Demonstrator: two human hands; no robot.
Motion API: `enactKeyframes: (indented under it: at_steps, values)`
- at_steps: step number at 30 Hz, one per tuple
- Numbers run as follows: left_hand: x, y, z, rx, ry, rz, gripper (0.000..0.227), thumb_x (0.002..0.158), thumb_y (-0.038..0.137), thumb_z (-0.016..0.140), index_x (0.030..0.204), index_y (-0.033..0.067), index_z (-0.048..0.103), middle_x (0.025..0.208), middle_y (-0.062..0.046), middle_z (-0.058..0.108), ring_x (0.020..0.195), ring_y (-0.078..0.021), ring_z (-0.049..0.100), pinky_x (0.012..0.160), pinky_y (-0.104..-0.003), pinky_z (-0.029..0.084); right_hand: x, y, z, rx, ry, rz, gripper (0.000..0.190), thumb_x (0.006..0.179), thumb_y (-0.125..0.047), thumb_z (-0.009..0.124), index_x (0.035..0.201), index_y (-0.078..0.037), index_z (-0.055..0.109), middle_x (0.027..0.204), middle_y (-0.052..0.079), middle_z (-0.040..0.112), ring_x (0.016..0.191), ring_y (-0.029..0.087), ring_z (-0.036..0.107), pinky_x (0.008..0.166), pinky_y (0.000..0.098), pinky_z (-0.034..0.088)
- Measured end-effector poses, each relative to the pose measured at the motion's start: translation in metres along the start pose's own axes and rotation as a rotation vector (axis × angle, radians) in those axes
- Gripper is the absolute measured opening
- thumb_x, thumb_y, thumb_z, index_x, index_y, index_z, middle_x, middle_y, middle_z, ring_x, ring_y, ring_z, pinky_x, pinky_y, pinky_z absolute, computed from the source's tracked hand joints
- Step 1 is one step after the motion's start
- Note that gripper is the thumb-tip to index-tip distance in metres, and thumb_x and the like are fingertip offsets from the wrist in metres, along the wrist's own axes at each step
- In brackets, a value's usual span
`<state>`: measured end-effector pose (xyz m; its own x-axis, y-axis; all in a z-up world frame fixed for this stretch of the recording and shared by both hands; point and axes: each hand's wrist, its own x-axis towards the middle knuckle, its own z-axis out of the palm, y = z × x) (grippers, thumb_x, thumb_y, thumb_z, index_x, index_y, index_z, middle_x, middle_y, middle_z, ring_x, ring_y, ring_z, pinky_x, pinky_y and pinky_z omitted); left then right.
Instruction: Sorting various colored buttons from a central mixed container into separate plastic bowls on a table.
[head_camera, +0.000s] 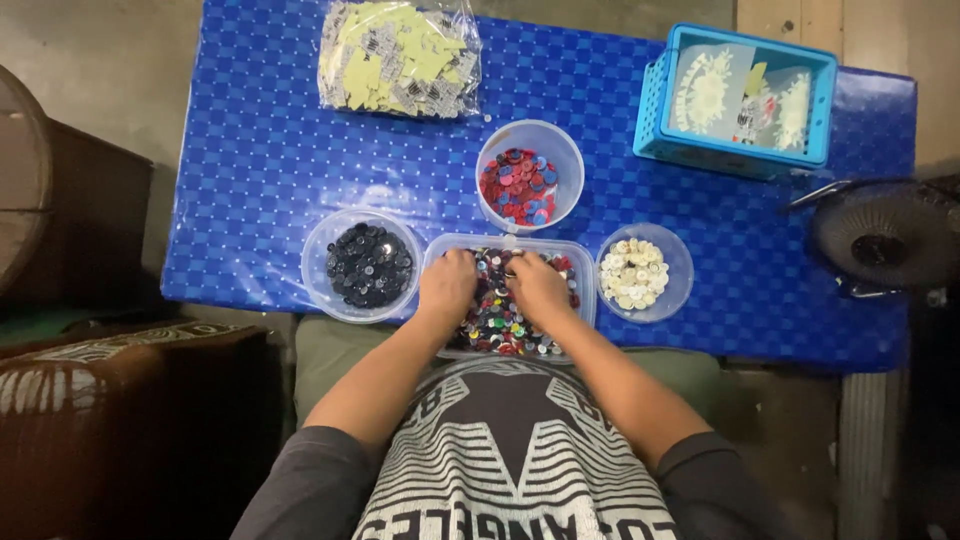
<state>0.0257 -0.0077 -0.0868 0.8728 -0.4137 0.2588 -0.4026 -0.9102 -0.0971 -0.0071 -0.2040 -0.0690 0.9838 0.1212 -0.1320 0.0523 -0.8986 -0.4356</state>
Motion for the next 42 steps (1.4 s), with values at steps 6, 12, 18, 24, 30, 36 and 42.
enactKeyframes:
  at_steps: [6, 12, 18, 24, 30, 36, 42]
  values:
    - [-0.002, -0.003, -0.058, -0.086, 0.013, -0.006, 0.010, 0.085, 0.015, 0.065, 0.076, 0.0157, 0.063, 0.070, 0.000, 0.056, 0.054, -0.0190, 0.066, 0.044, -0.031, 0.053, -0.031, -0.026, -0.068, 0.595, -0.161, 0.485, 0.025, 0.091, -0.046, 0.070, 0.107, -0.029, 0.077, 0.099, 0.002, 0.079, 0.099, 0.026, 0.074, 0.086, 0.0394, 0.057]
    - [-0.015, -0.009, -0.078, -0.245, 0.008, -0.008, 0.008, 0.089, 0.013, 0.061, 0.082, 0.0112, 0.059, 0.078, -0.004, 0.057, 0.062, -0.0244, 0.068, 0.050, -0.035, 0.057, -0.066, -0.023, -0.067, 1.438, -0.055, 0.647, 0.022, 0.096, -0.012, 0.064, 0.115, -0.009, 0.074, 0.081, 0.002, 0.067, 0.065, 0.008, 0.064, 0.054, 0.0189, 0.055]
    - [-0.010, -0.012, -0.058, -0.558, -0.431, -0.257, 0.008, 0.098, 0.016, 0.058, 0.102, 0.0117, 0.061, 0.092, -0.010, 0.066, 0.084, -0.0358, 0.073, 0.073, -0.046, 0.060, -0.073, -0.009, -0.050, 1.408, 0.002, 0.603, 0.016, 0.098, -0.011, 0.065, 0.113, -0.007, 0.068, 0.083, 0.010, 0.075, 0.061, 0.012, 0.068, 0.050, 0.0207, 0.055]
    - [0.019, -0.037, -0.107, -0.884, -0.371, -0.658, 0.023, 0.095, 0.015, 0.060, 0.113, 0.0071, 0.073, 0.102, -0.022, 0.075, 0.100, -0.0462, 0.070, 0.087, -0.054, 0.055, -0.077, -0.005, -0.049, 1.170, 0.038, 0.578, 0.009, 0.101, -0.013, 0.062, 0.106, -0.011, 0.069, 0.088, 0.008, 0.076, 0.075, 0.012, 0.073, 0.059, 0.0190, 0.055]
    - [0.003, -0.028, -0.058, -0.469, -0.244, -0.259, 0.019, 0.088, 0.012, 0.063, 0.104, 0.0169, 0.072, 0.094, -0.007, 0.069, 0.079, -0.0319, 0.075, 0.070, -0.042, 0.061, -0.081, -0.021, -0.063, 1.093, 0.026, 0.535, 0.012, 0.097, -0.010, 0.067, 0.107, -0.010, 0.074, 0.078, 0.009, 0.073, 0.065, 0.012, 0.069, 0.057, 0.0228, 0.058]
    - [0.000, -0.006, -0.062, -0.379, -0.428, -0.164, 0.012, 0.085, 0.010, 0.067, 0.097, 0.0082, 0.068, 0.102, -0.011, 0.065, 0.079, -0.0350, 0.075, 0.068, -0.047, 0.062, -0.081, -0.005, -0.041, 1.392, 0.055, 0.640, 0.015, 0.096, -0.012, 0.067, 0.110, -0.006, 0.071, 0.079, 0.008, 0.070, 0.063, 0.014, 0.070, 0.056, 0.0219, 0.058]
    - [-0.013, 0.000, -0.031, -0.308, -0.287, -0.154, 0.006, 0.085, 0.007, 0.061, 0.085, 0.0063, 0.067, 0.092, -0.009, 0.063, 0.067, -0.0313, 0.073, 0.059, -0.042, 0.061, -0.079, -0.003, -0.045, 1.503, -0.021, 0.667, 0.016, 0.100, -0.012, 0.062, 0.115, -0.007, 0.066, 0.084, 0.008, 0.075, 0.067, 0.013, 0.074, 0.062, 0.0246, 0.064]
